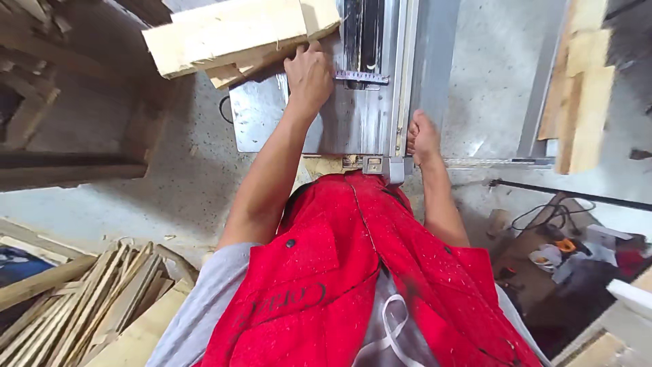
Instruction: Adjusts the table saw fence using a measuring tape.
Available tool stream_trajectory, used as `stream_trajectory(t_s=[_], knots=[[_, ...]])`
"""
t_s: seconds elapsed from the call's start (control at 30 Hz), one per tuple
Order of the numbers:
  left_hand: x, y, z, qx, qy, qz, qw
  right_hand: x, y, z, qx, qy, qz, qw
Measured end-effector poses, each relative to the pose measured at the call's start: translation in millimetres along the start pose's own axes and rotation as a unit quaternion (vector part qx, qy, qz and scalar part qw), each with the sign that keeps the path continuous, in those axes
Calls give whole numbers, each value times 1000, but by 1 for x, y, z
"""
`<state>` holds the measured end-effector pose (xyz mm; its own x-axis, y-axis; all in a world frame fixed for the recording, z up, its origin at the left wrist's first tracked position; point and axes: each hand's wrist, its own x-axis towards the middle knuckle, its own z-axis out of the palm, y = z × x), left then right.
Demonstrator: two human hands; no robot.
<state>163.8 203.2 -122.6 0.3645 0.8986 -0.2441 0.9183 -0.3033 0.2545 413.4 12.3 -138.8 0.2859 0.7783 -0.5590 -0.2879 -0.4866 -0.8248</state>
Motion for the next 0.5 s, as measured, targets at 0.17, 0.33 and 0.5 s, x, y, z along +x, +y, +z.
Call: stream_trajectory(t_s=[0.17,0.33,0.5], knots=[[1,0,1,1,-1,-10,1000,3,-6,-4,-5,-34,-30,999],[0,1,0,5,-1,-10,1000,6,-5,-8,19,-12,-47,999],[0,1,0,6,1,-6,1000,-1,-7,5,1,-1,-94,996]])
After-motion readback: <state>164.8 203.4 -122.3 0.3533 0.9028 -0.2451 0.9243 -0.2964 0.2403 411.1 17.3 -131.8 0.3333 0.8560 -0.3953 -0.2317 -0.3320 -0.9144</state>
